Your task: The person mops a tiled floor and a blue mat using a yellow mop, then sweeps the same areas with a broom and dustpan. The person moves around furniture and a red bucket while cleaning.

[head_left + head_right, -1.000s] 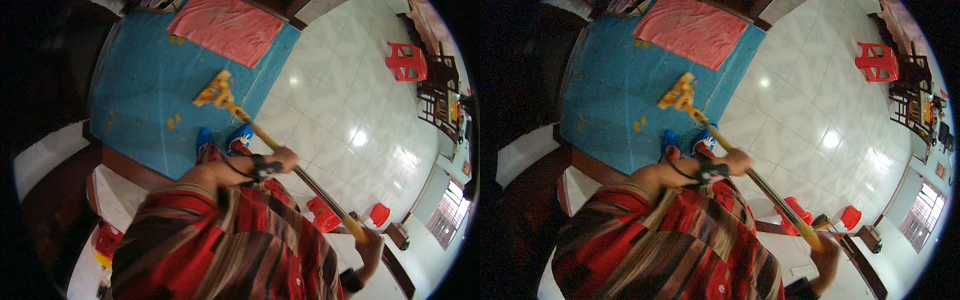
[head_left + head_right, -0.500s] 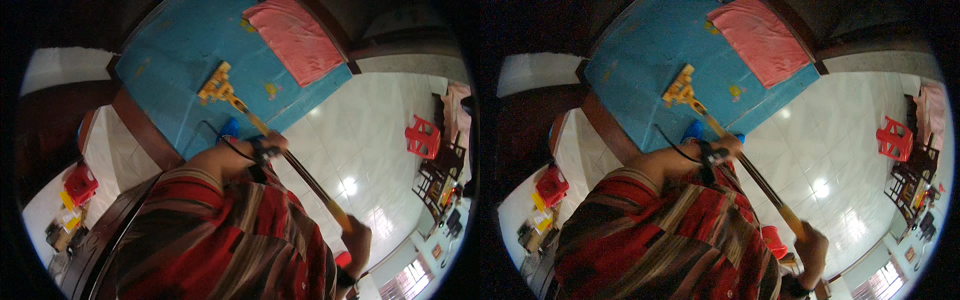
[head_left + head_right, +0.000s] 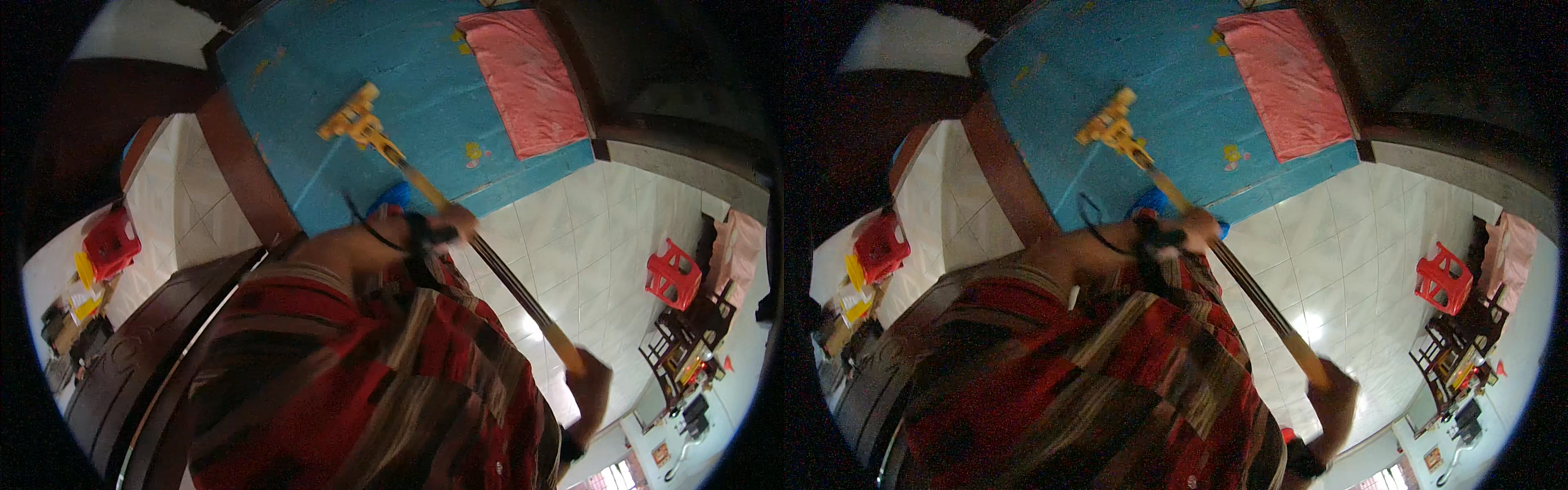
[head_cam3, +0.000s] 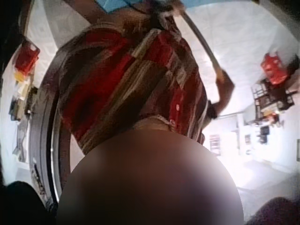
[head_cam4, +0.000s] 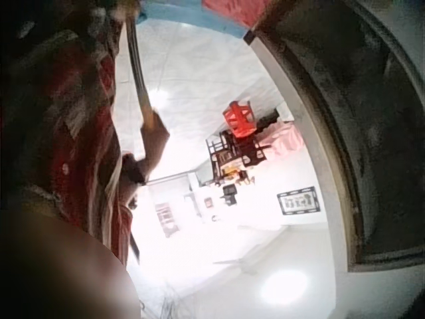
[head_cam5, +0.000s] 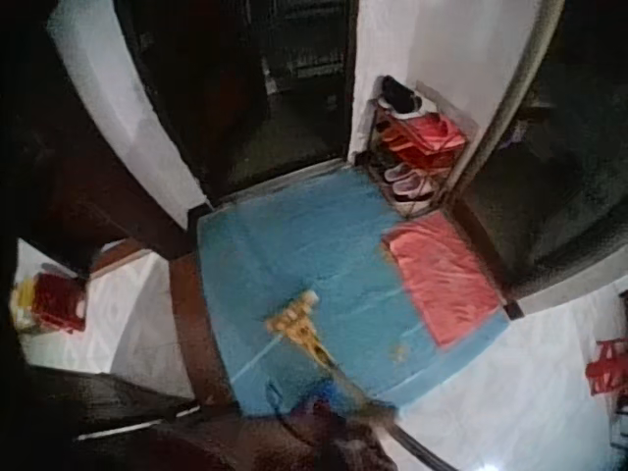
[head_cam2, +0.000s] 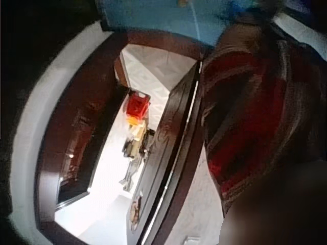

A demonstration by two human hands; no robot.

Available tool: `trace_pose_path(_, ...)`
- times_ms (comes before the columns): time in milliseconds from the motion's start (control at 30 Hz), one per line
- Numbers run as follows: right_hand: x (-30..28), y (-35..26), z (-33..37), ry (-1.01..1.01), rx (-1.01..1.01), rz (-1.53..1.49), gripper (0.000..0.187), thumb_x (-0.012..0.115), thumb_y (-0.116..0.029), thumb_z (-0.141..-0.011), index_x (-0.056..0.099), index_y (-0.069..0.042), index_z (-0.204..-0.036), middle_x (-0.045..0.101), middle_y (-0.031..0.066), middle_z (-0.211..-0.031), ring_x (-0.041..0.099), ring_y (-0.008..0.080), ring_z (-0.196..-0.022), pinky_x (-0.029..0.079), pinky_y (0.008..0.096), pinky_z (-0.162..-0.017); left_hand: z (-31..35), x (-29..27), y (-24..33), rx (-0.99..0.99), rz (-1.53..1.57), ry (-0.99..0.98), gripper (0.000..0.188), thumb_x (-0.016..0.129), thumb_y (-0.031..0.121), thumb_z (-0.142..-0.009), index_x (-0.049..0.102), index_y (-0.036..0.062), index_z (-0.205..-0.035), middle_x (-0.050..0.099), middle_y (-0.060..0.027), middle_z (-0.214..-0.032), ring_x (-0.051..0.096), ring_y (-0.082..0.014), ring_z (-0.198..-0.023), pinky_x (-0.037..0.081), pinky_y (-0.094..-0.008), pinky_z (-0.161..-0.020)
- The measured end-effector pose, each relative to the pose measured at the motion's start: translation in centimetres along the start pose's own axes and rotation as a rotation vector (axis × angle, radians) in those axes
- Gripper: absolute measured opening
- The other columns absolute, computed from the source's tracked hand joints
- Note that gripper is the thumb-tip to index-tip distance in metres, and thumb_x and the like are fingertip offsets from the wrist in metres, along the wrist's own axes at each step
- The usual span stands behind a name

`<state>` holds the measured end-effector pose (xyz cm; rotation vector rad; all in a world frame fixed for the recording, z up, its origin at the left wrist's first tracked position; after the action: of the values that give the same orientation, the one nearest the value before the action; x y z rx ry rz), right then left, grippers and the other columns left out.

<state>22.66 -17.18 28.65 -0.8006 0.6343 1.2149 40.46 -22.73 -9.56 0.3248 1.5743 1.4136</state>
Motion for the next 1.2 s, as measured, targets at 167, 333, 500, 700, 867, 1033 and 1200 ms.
trace_pose_path(167,8.6,-13.9,-11.8,-0.191,-0.422,0.061,0.030,0.058,-0.014,-0.075,0.053,-0.011,-0.104,0.061,0.0159,-0.076,0.061,0.0330,-0.071,0.049,0.0404,-0.061,16.5,-14.0,-12.9,-0.390,-0.269,0.182,0.039,0.059,0.029,-0.078,0.044,0.0047,-0.052,0.040,-0.0089,-0.048,0.045,-0.0226,-0.045,0.038,-0.0396,-0.047)
trace_pose_path(333,10.4,-17.3,-13.8,-0.249,-0.554,0.155,0.030,0.056,-0.010,-0.077,0.051,-0.008,-0.106,0.060,0.0177,-0.075,0.060,0.0344,-0.072,0.049,0.0403,-0.059,21.1,-15.2,-14.4,-0.505,-0.076,0.475,0.036,0.062,0.030,-0.074,0.047,0.0034,-0.055,0.046,-0.0113,-0.050,0.051,-0.0261,-0.050,0.041,-0.0408,-0.051)
trace_pose_path(500,7.5,-6.2,-10.7,-0.244,-0.392,0.100,0.032,0.055,-0.007,-0.076,0.053,-0.010,-0.108,0.060,0.0184,-0.077,0.060,0.0358,-0.075,0.049,0.0383,-0.060,11.8,-6.8,-9.5,-0.659,-0.418,0.232,0.017,0.064,0.026,-0.061,0.055,0.0150,-0.052,0.052,-0.0025,-0.050,0.055,-0.0249,-0.055,0.038,-0.0415,-0.068)
trace_pose_path(700,3.7,14.0,-2.0,-0.102,-0.149,0.048,0.031,0.059,-0.001,-0.071,0.059,-0.007,-0.102,0.062,0.0161,-0.076,0.063,0.0257,-0.066,0.049,0.0330,-0.057,-3.9,9.4,1.3,-0.322,-0.342,0.345,0.015,0.059,0.022,-0.064,0.049,0.0156,-0.054,0.048,-0.0034,-0.051,0.052,-0.0230,-0.055,0.033,-0.0383,-0.057)
trace_pose_path(867,-0.7,29.3,9.8,-0.058,0.231,0.055,0.030,0.055,0.004,-0.067,0.062,-0.005,-0.095,0.061,0.0193,-0.074,0.064,0.0261,-0.065,0.048,0.0319,-0.059,-15.6,21.5,16.8,0.718,0.536,0.493,0.027,0.069,0.034,-0.060,0.054,0.0115,-0.061,0.056,-0.0081,-0.061,0.056,-0.0288,-0.059,0.041,-0.0414,-0.048)
trace_pose_path(1033,-4.2,35.6,18.8,0.133,0.349,0.175,0.022,0.055,0.005,-0.063,0.061,-0.002,-0.083,0.058,0.0165,-0.065,0.059,0.0165,-0.058,0.046,0.0305,-0.055,-22.5,28.6,28.6,0.289,0.075,-0.082,0.019,0.067,0.025,-0.066,0.059,0.0083,-0.069,0.060,-0.0130,-0.070,0.060,-0.0289,-0.066,0.047,-0.0410,-0.061)
trace_pose_path(1200,-4.3,35.4,17.9,0.155,0.260,0.132,0.023,0.060,0.000,-0.062,0.064,-0.004,-0.085,0.061,0.0178,-0.069,0.063,0.0287,-0.064,0.049,0.0330,-0.058,-19.9,25.5,28.7,-0.020,-0.055,-0.136,0.013,0.056,0.018,-0.073,0.064,0.0075,-0.075,0.064,-0.0124,-0.072,0.063,-0.0298,-0.074,0.047,-0.0450,-0.075)
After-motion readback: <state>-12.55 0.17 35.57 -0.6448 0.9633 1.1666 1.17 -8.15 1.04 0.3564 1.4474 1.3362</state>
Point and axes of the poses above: each hand's wrist, its own z-axis away from the middle knuckle, its own x-axis out of the palm, y = z × x, the point moved 6 cm from there along -z, towards the middle knuckle
